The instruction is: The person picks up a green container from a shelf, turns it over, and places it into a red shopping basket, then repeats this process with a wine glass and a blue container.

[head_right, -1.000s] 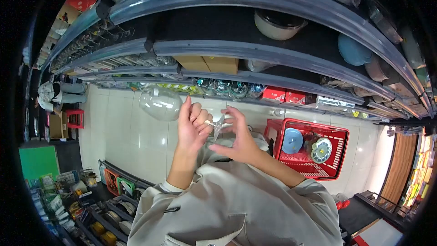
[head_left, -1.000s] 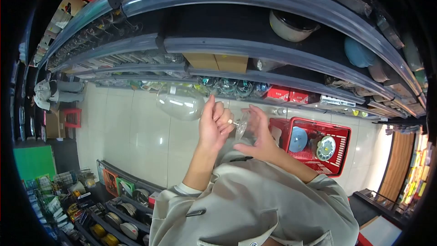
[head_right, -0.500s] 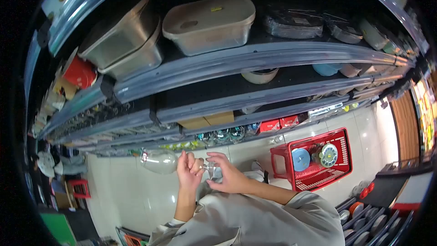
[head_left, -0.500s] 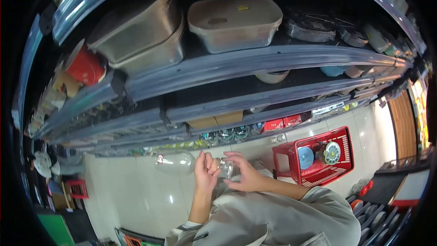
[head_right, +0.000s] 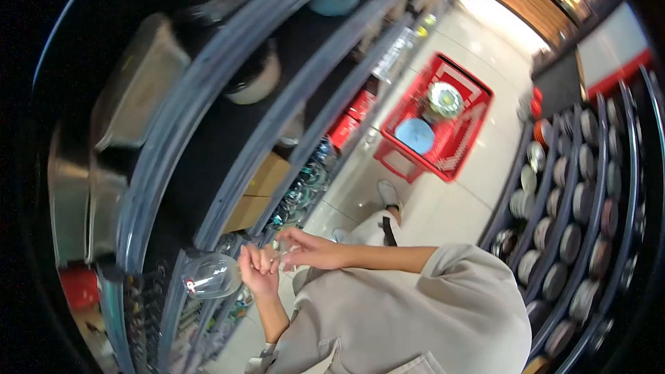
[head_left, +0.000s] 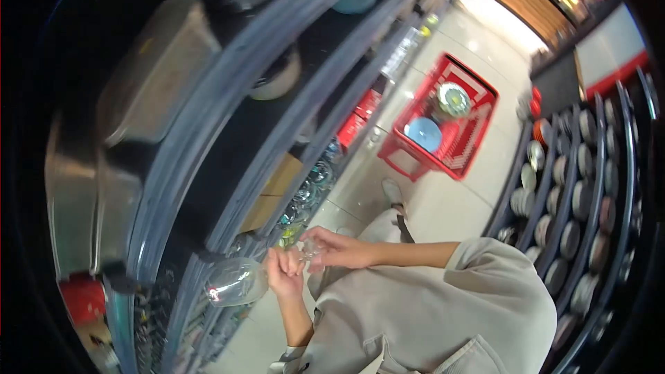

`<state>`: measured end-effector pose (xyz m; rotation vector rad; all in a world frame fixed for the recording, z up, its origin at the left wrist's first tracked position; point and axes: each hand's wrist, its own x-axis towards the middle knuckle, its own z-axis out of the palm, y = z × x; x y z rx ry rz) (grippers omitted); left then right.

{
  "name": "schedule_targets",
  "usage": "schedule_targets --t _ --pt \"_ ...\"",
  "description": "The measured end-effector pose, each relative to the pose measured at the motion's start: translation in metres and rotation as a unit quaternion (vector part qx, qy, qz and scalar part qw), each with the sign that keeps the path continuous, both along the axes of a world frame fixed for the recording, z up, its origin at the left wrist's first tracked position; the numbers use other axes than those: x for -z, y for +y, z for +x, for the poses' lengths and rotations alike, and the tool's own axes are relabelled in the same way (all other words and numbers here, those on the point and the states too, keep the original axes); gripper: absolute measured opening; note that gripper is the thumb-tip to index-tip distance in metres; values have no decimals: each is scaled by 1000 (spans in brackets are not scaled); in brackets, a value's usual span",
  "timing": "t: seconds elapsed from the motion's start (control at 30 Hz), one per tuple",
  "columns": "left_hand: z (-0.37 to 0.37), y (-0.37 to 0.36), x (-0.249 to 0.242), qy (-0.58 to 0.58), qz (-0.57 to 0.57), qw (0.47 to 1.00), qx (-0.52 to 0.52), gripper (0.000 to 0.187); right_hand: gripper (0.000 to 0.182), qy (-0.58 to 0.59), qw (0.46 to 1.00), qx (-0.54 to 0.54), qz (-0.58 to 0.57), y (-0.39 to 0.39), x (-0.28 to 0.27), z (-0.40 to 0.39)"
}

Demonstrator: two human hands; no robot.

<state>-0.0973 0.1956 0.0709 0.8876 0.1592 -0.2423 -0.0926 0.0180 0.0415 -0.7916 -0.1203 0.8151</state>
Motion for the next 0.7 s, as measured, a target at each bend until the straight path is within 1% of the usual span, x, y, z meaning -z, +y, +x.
schedule_targets --t 0.03,0.07,0.1,0.13,0.2,0.23,0.27,0.3,0.33,0.4,0.43,0.47,0.53,0.57,0.6,0.67,0.7 --pt "4 0 -1 -19 1 1000 20 47 55 -120 990 44 -55 1 1 -3" --pt "9 -2 -4 -41 1 999 37 46 57 -238 961 84 -115 1 2 -5" --pt "14 -5 -9 -53 4 997 62 45 62 -268 950 103 -120 -1 4 -5" --pt "18 -7 -11 -52 5 996 77 45 62 -266 949 117 -122 -3 2 -5" --pt "25 -12 -15 -98 59 987 110 44 67 -400 876 191 -190 -7 -2 -4" --pt "29 -17 -19 -129 93 980 117 44 67 -400 874 197 -191 -7 1 -1" --pt "33 -19 -20 -131 93 980 121 44 71 -454 835 232 -207 -6 7 2" --pt "35 -22 -19 -154 118 972 131 44 74 -504 792 263 -222 -6 11 4" --pt "37 -24 -19 -175 145 964 139 44 74 -504 792 264 -221 -10 8 5" --pt "41 -37 -26 -183 130 965 133 44 76 -507 792 232 -249 -22 0 10" --pt "41 -42 -31 -191 114 967 127 44 77 -541 762 297 -196 -23 3 14" --pt "42 -45 -33 -185 124 968 118 44 77 -538 769 292 -185 -26 2 15" --pt "46 -56 -36 -111 48 989 80 44 77 -567 718 311 -257 -40 -4 17" --pt "48 -61 -37 -109 50 990 73 44 76 -576 707 307 -274 -47 0 21" --pt "51 -66 -38 -105 45 991 76 44 76 -576 710 303 -270 -54 -2 25" --pt "55 -77 -39 -100 39 991 76 44 72 -559 734 279 -267 -71 -15 30" --pt "57 -82 -39 -100 30 991 84 43 71 -487 795 258 -252 -78 -21 28"
